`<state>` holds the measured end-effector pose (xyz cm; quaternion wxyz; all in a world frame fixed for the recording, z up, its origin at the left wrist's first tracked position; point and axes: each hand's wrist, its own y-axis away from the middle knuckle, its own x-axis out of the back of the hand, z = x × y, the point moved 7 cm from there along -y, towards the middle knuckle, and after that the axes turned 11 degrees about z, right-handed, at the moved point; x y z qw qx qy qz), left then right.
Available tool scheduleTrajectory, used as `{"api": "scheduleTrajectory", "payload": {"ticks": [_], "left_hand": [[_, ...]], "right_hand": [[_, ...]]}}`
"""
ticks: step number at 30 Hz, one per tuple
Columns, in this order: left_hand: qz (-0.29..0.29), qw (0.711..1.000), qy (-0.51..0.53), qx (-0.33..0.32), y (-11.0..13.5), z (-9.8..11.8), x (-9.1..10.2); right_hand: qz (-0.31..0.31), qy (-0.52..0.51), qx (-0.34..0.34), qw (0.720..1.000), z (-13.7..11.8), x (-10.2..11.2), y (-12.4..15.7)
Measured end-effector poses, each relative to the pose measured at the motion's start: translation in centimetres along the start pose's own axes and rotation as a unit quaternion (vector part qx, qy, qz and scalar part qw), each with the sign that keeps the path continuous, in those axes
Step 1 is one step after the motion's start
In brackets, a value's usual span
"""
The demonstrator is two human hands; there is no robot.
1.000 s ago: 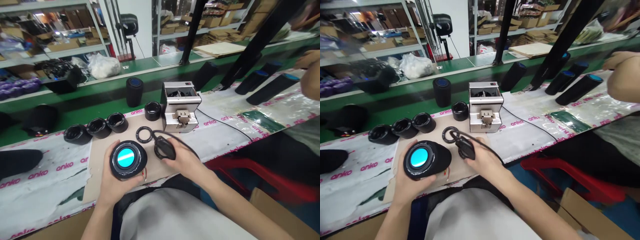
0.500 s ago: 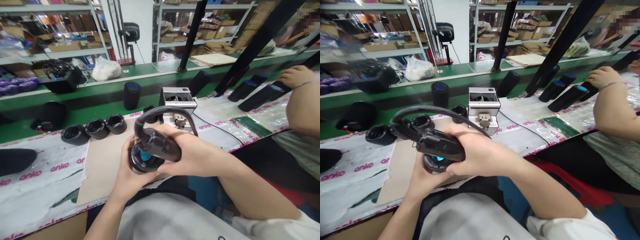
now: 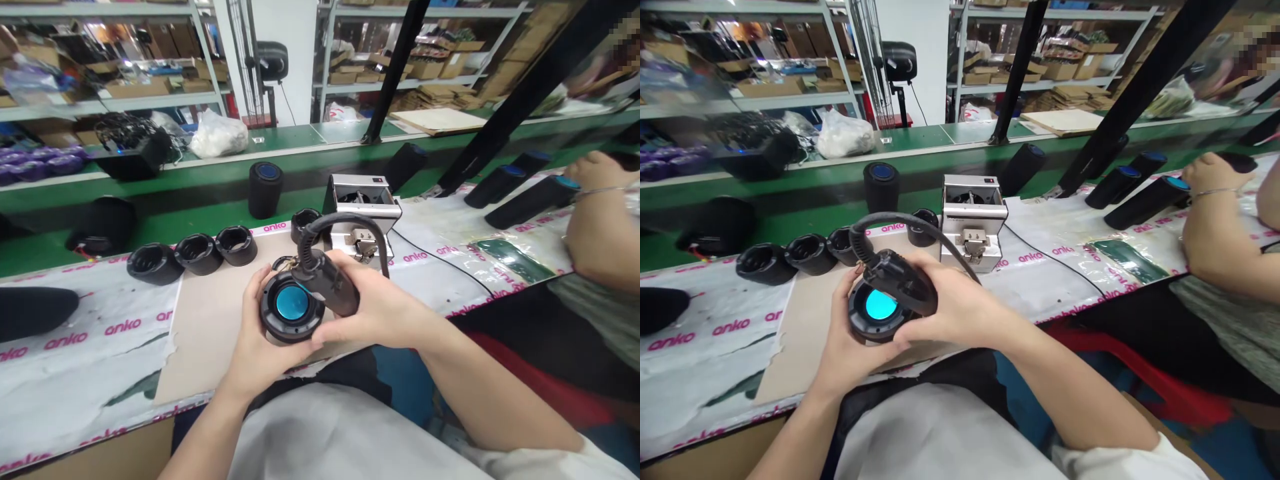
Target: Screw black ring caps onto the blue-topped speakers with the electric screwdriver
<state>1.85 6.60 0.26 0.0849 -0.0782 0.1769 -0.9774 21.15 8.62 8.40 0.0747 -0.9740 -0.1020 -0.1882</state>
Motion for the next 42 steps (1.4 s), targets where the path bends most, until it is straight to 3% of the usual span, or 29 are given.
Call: {"api": "scheduleTrajectory", "payload": {"ticks": [6, 13, 22, 29, 37, 42], "left_hand": [[-0.006, 1.0, 0.011, 0.001, 0.0, 0.2, -0.2], [-0.01, 1.0, -0.01, 0.025, 0.3, -0.6, -0.2], [-0.021, 0.999, 0.006, 0.049, 0.1, 0.0, -0.4], [-0.034, 0.997, 0.031, 0.058, 0.1, 0.3, -0.6], [-0.035, 0.997, 0.042, 0.054, 0.3, -0.1, -0.8], [-0.034, 0.999, 0.03, 0.018, 0.5, 0.0, -0.5]], "right_hand": [[0.058, -0.034, -0.015, 0.998, 0.1, 0.3, 0.5], [0.011, 0.031, -0.049, 0.998, 0.1, -0.5, 0.7], [0.026, 0.054, -0.07, 0.996, -0.1, -0.5, 1.4], [0.027, 0.075, -0.042, 0.996, 0.1, -0.5, 1.5], [0.0, 0.116, -0.068, 0.991, -0.4, -1.1, 2.1], [0.021, 0.124, -0.109, 0.986, -0.1, -0.5, 1.6]]}}
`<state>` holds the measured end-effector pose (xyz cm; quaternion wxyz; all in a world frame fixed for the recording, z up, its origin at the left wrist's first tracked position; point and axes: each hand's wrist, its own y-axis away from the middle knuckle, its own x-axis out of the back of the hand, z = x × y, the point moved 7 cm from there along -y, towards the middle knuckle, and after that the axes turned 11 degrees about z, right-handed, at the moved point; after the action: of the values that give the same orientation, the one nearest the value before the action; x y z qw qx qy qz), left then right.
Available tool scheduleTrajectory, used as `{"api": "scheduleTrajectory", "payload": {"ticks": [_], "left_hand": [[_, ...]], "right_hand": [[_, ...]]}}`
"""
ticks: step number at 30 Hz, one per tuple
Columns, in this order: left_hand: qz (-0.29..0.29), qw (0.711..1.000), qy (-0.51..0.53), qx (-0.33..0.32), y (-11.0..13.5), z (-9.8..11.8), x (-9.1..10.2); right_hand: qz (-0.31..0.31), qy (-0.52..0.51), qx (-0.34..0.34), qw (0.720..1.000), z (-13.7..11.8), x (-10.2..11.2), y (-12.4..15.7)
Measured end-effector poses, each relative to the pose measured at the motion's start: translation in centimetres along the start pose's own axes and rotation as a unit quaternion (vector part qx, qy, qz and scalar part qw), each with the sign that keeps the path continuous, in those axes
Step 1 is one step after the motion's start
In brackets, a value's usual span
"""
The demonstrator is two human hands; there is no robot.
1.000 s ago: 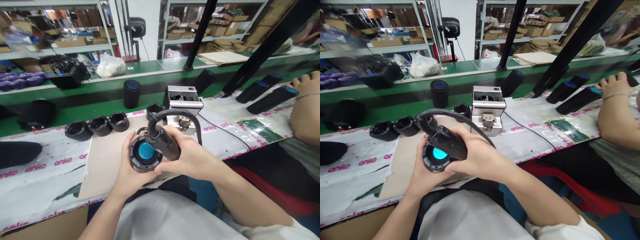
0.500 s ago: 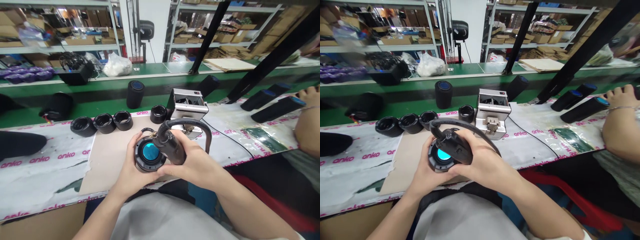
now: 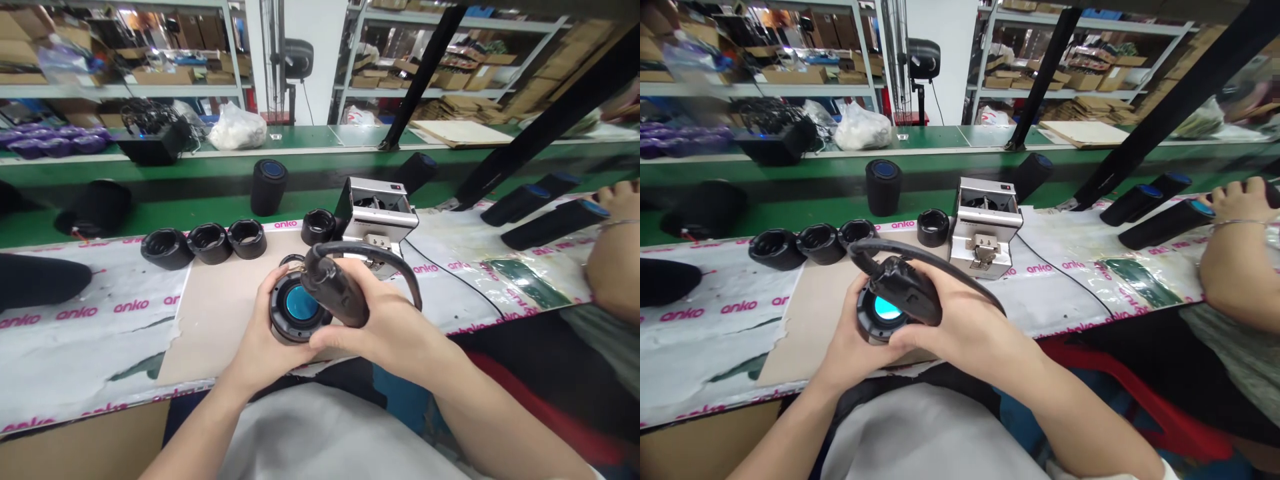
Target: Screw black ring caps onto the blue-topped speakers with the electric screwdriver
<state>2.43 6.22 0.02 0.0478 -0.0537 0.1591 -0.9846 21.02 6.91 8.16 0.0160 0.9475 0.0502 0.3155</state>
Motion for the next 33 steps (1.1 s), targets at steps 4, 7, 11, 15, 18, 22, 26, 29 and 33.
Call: {"api": "scheduleTrajectory", "payload": {"ticks": [4, 7, 11, 15, 18, 22, 26, 29, 33], "left_hand": [[0.006, 1.0, 0.014, -0.027, 0.0, -0.1, 0.4], [0.005, 0.998, 0.047, -0.037, -0.3, -0.1, 0.3], [0.03, 0.998, 0.03, -0.041, -0.7, -0.1, 0.5], [0.03, 0.998, 0.022, -0.051, -0.8, 0.4, 0.5], [0.026, 0.997, 0.018, -0.064, -0.9, 0.7, 0.6], [0.009, 0.997, 0.026, -0.069, -1.8, 0.4, 0.1], [-0.016, 0.998, 0.032, -0.059, -3.3, 0.2, -2.3], [-0.028, 0.997, 0.038, -0.061, -4.2, 0.5, -4.3], [-0.036, 0.995, 0.049, -0.076, -4.8, 1.0, -5.9]], "right_hand": [[-0.022, 0.024, 0.01, 0.999, -0.3, 0.0, -0.2], [-0.021, 0.021, 0.04, 0.999, -0.7, 0.0, -0.2], [-0.013, -0.043, 0.04, 0.998, -0.2, 0.3, -0.6], [0.127, -0.253, 0.004, 0.959, 1.7, 5.0, -1.7], [0.308, -0.405, 0.023, 0.861, 3.5, 10.7, -1.7], [0.436, -0.515, 0.115, 0.729, 4.7, 15.5, -1.0], [0.427, -0.58, 0.165, 0.674, 4.8, 16.1, -2.0], [0.369, -0.549, 0.147, 0.736, 3.6, 14.4, -3.6], [0.362, -0.477, 0.184, 0.779, 2.0, 12.9, -5.1]]}}
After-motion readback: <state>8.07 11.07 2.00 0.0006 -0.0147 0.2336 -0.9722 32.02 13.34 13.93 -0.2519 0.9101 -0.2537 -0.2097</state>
